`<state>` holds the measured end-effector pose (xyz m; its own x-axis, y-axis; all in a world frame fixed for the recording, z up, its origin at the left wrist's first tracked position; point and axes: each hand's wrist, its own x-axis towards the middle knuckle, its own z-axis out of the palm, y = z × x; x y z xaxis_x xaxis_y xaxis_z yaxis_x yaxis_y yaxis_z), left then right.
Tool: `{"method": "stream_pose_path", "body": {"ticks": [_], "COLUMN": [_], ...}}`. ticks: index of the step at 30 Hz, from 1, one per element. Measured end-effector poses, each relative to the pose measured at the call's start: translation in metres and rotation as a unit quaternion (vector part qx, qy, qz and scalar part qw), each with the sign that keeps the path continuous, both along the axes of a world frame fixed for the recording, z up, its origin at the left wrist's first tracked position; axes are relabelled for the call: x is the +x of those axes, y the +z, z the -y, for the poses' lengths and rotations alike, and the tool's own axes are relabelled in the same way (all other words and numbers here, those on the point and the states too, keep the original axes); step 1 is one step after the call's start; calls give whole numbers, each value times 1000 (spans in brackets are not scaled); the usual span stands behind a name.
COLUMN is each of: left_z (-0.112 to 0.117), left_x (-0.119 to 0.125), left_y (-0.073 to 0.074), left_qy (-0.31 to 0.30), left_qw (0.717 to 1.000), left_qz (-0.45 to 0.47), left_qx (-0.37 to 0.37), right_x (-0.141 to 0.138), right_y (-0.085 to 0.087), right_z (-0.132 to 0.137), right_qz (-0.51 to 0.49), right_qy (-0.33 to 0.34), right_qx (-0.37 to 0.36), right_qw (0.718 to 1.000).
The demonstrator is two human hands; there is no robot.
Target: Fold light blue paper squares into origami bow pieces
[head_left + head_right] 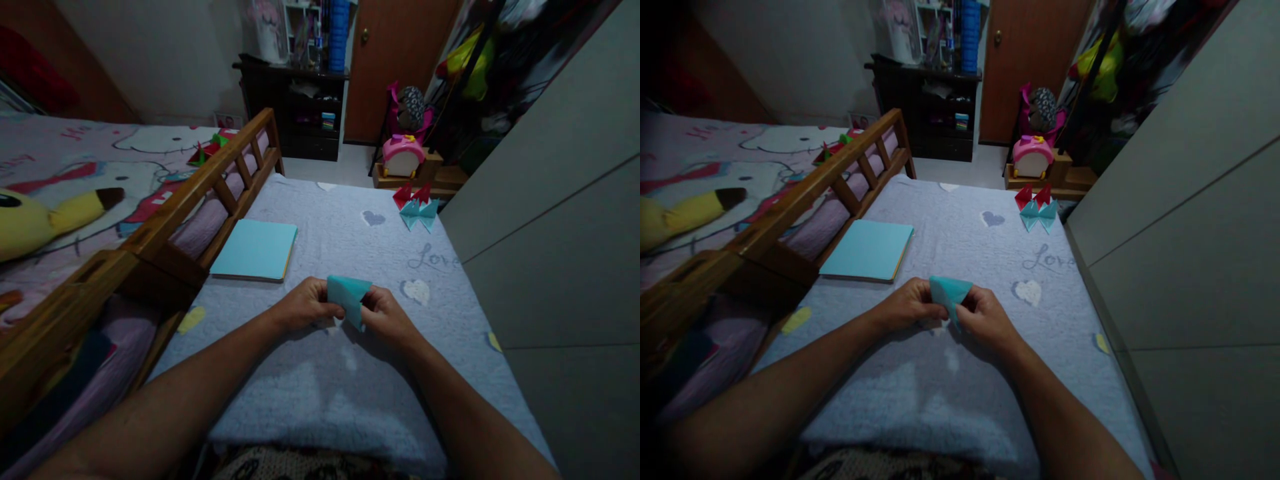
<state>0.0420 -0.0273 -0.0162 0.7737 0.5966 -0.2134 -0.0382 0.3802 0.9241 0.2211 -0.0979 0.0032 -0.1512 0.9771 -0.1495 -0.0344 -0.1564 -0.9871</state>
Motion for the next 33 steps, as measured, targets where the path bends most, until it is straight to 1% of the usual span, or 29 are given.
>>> {"method": "stream_pose_path", "body": {"ticks": [5, 8, 10, 15, 18, 23, 29, 33], "left_z": [1, 2, 3, 3, 2, 0, 1, 1], "left_x": [0, 1, 1, 1, 1, -2, -3, -4], "left_y": [1, 2, 2, 3, 2, 0, 1, 2], "left_qy": [0, 1, 3, 8, 6, 0, -6, -3], "left_qw": [1000, 1000, 1000, 1000, 1000, 999, 999, 999], "left_qz": [-12, -17, -14, -24, -24, -30, -40, -36], "left_qx": [4, 11, 13, 12, 14, 21, 15, 3], "right_x": [-1, -2, -2, 2, 4, 7, 13, 18], "right_y": [2, 0, -3, -6, -5, 0, 1, 5], "right_z": [1, 1, 1, 2, 1, 1, 1, -1], "right_qz": [-24, -9, -2, 1, 15, 54, 48, 39], "right_qy": [-4, -17, -20, -15, -24, -41, -90, -99], "right_qx": [-15, -12, -22, -5, -8, 12, 33, 36], "right_qw": [1000, 1000, 1000, 1000, 1000, 998, 994, 994]}}
